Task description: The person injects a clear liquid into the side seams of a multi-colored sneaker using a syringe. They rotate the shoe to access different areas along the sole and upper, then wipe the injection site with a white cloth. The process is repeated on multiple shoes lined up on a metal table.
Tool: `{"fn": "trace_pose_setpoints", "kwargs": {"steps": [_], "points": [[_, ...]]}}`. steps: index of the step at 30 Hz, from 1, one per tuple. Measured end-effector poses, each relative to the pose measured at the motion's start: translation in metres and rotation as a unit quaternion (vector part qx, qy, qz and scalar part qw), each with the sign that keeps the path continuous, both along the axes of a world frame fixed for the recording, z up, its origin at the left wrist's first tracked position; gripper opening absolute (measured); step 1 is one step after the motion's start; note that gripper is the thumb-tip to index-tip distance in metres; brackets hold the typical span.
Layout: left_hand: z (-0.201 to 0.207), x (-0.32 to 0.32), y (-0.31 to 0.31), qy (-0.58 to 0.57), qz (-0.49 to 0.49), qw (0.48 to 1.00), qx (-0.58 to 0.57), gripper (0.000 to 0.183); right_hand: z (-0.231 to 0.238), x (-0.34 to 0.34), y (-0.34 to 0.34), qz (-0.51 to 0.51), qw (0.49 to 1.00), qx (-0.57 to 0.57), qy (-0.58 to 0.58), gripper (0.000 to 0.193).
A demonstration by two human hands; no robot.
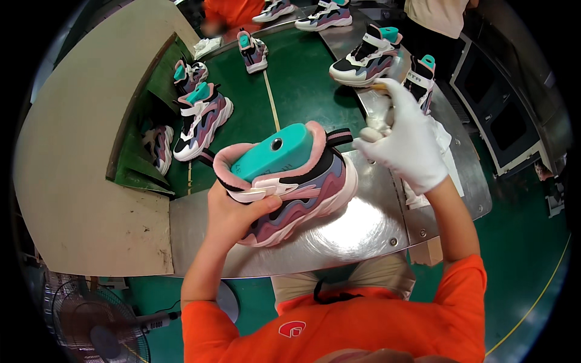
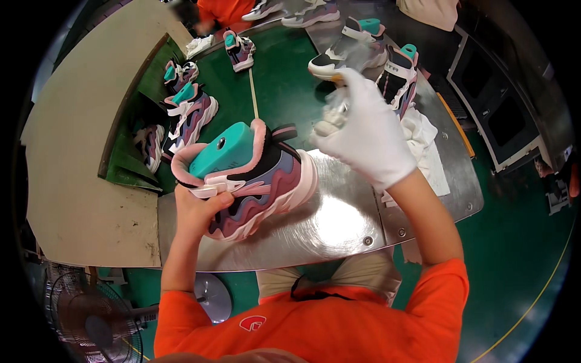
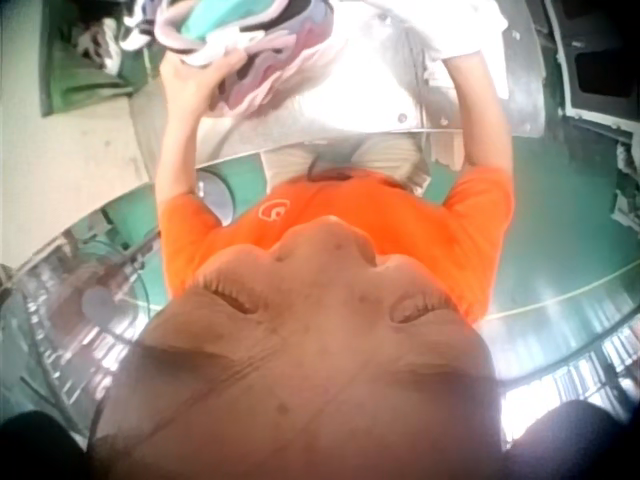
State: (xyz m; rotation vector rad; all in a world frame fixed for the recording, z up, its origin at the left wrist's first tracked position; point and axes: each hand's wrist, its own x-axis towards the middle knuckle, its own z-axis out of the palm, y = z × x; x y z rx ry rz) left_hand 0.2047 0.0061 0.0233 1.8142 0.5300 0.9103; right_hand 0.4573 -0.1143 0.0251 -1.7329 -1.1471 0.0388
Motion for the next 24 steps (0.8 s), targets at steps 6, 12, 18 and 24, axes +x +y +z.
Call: {"fn": "trace_pose_setpoints", "kwargs": {"steps": [6, 12, 18, 24], "points": [[0.001, -0.002, -0.003, 0.023, 0.005, 0.999, -0.034, 0.075, -0.029, -0.004, -0.086, 0.013, 0.993, 0.062, 0.101, 0.084], [-0.022, -0.012, -0.012, 0.099, 0.018, 0.976, -0.193, 0.069, -0.07, -0.031, -0.142, -0.015, 0.915, -0.007, 0.404, 0.082], [-0.03, 0.01, -0.024, 0.16, 0.015, 0.971, -0.177, 0.067, -0.087, -0.057, -0.164, 0.13, 0.809, 0.068, 0.569, 0.093], [-0.036, 0.015, -0.027, 0.187, 0.013, 0.973, -0.135, 0.076, -0.101, -0.061, -0.141, 0.233, 0.746, 0.062, 0.621, 0.112]]}}
